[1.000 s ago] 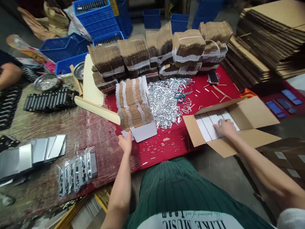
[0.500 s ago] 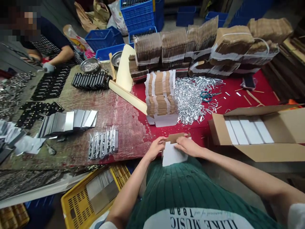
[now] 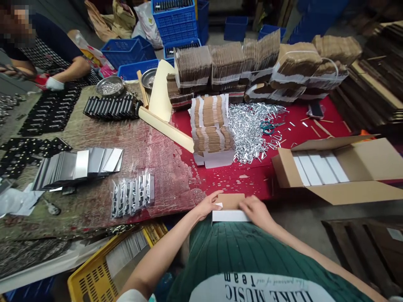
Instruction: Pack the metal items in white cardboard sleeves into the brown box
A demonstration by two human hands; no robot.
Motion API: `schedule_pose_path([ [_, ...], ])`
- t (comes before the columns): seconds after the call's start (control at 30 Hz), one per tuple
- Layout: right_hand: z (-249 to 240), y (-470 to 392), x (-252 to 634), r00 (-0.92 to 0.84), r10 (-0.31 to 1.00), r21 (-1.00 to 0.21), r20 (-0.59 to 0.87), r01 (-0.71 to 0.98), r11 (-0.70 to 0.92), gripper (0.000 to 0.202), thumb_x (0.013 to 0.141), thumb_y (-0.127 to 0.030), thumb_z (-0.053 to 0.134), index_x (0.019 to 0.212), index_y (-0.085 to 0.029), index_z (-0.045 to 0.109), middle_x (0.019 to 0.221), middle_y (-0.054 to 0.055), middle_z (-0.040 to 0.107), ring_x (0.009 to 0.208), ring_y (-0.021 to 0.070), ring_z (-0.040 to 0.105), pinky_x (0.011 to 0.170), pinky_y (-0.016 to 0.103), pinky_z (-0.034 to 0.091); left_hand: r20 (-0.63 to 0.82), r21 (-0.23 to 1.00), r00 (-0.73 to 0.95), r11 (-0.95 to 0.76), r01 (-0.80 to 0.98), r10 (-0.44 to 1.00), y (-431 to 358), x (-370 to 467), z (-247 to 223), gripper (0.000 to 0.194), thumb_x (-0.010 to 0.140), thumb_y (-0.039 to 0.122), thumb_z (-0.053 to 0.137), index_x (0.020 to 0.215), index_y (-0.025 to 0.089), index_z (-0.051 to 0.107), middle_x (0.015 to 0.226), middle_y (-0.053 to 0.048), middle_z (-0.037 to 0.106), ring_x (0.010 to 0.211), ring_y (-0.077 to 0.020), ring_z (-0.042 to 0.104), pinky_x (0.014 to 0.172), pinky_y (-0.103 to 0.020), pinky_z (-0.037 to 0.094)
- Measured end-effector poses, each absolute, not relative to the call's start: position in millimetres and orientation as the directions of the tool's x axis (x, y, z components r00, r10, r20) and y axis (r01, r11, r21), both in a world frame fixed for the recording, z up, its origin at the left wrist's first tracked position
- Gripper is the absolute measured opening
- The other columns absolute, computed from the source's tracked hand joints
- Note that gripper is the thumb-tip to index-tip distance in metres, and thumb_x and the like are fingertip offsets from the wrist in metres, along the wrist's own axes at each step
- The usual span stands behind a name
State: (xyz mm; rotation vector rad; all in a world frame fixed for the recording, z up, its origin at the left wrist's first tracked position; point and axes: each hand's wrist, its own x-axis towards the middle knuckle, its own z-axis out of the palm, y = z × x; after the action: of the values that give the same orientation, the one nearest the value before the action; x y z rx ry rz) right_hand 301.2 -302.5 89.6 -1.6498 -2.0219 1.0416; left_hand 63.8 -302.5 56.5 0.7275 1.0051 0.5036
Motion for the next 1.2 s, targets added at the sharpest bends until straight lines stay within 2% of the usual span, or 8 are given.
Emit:
schedule_pose_path([
  [0.2,67,-280,326,-0.23,0.872,-0.797,-0.431,0.55,-0.249,0.047,0.083,-0.06,0.039,0.073,-0.019,0.06,0.065,0.003,0.06,0.062,0.0159,0.053,0.058,0.026,0.04,-0.427,0.9,0.655,0.362,0.243,0.623,-285,62,70,0.027,0.078,0.032,0.055,0.097,0.02,0.07,0.12,-0.006,0.06,0.11,-0.0191,0.052,0.097,-0.03,0.035],
  [0.33,51,-255,325,-0.642,0.511,-0.765,-0.572,0.643,-0.049,0.038,0.07,-0.057,0.06,0.066,-0.018,0.06,0.061,-0.001,0.056,0.055,0.0119,0.044,0.051,0.023,0.033,-0.532,0.846,0.722,0.251,0.47,0.443,-260,72,68,0.029,0.076,0.035,0.058,0.1,0.022,0.068,0.099,-0.002,0.067,0.09,-0.0168,0.059,0.081,-0.027,0.042],
  [0.43,37,-235,316,-0.693,0.463,-0.749,-0.553,0.656,0.087,0.035,0.065,-0.05,0.068,0.058,-0.018,0.055,0.054,-0.003,0.051,0.052,0.0101,0.039,0.05,0.022,0.03,-0.601,0.748,0.656,0.031,0.663,0.458,-247,79,66,0.02,0.062,0.03,0.07,0.079,0.02,0.067,0.071,0.0,0.064,0.067,-0.0154,0.055,0.065,-0.024,0.041],
  [0.67,-15,-137,310,0.133,0.861,-0.389,-0.491,0.851,-0.353,0.036,0.089,-0.042,0.038,0.098,-0.013,0.058,0.094,0.012,0.065,0.086,0.0199,0.06,0.071,0.026,0.043,-0.298,0.413,0.207,-0.069,0.908,0.932,-240,82,39,0.02,0.076,0.012,0.051,0.094,0.016,0.059,0.098,-0.012,0.058,0.093,-0.0241,0.054,0.083,-0.037,0.041],
  [0.83,-32,-107,294,0.25,0.836,-0.238,-0.488,0.884,-0.403,0.035,0.086,-0.027,0.042,0.114,-0.008,0.052,0.108,0.023,0.06,0.099,0.0293,0.06,0.077,0.035,0.046,-0.323,0.35,0.221,-0.101,0.931,0.92,-255,122,-8,0.022,0.081,0.01,0.044,0.091,0.013,0.063,0.12,-0.019,0.05,0.118,-0.0328,0.042,0.097,-0.056,0.029],
  [0.97,-26,-115,311,0.227,0.825,-0.174,-0.518,0.916,-0.362,0.034,0.082,-0.026,0.043,0.109,-0.011,0.057,0.102,0.023,0.062,0.097,0.0323,0.06,0.072,0.038,0.047,-0.182,0.451,0.344,-0.233,0.862,0.921,-263,91,10,0.028,0.078,0.016,0.052,0.105,0.018,0.061,0.129,-0.014,0.047,0.12,-0.0277,0.041,0.1,-0.048,0.033],
  [1.1,-15,-144,326,0.076,0.904,-0.187,-0.421,0.968,-0.168,0.032,0.083,-0.035,0.04,0.101,-0.016,0.058,0.095,0.016,0.063,0.086,0.0289,0.061,0.066,0.036,0.046,-0.078,0.247,-0.208,0.221,0.943,0.975,-270,-35,54,0.035,0.083,0.017,0.044,0.116,0.016,0.056,0.129,-0.016,0.047,0.12,-0.0276,0.041,0.1,-0.046,0.033],
  [1.2,-6,-169,305,-0.17,0.935,-0.298,-0.311,0.952,0.074,0.035,0.086,-0.041,0.037,0.106,-0.018,0.054,0.102,0.013,0.061,0.091,0.0258,0.059,0.069,0.033,0.045,-0.05,-0.046,-0.643,0.641,0.766,0.764,-281,-125,61,0.044,0.085,0.027,0.046,0.126,0.014,0.049,0.141,-0.023,0.032,0.131,-0.0392,0.025,0.098,-0.059,0.026],
])
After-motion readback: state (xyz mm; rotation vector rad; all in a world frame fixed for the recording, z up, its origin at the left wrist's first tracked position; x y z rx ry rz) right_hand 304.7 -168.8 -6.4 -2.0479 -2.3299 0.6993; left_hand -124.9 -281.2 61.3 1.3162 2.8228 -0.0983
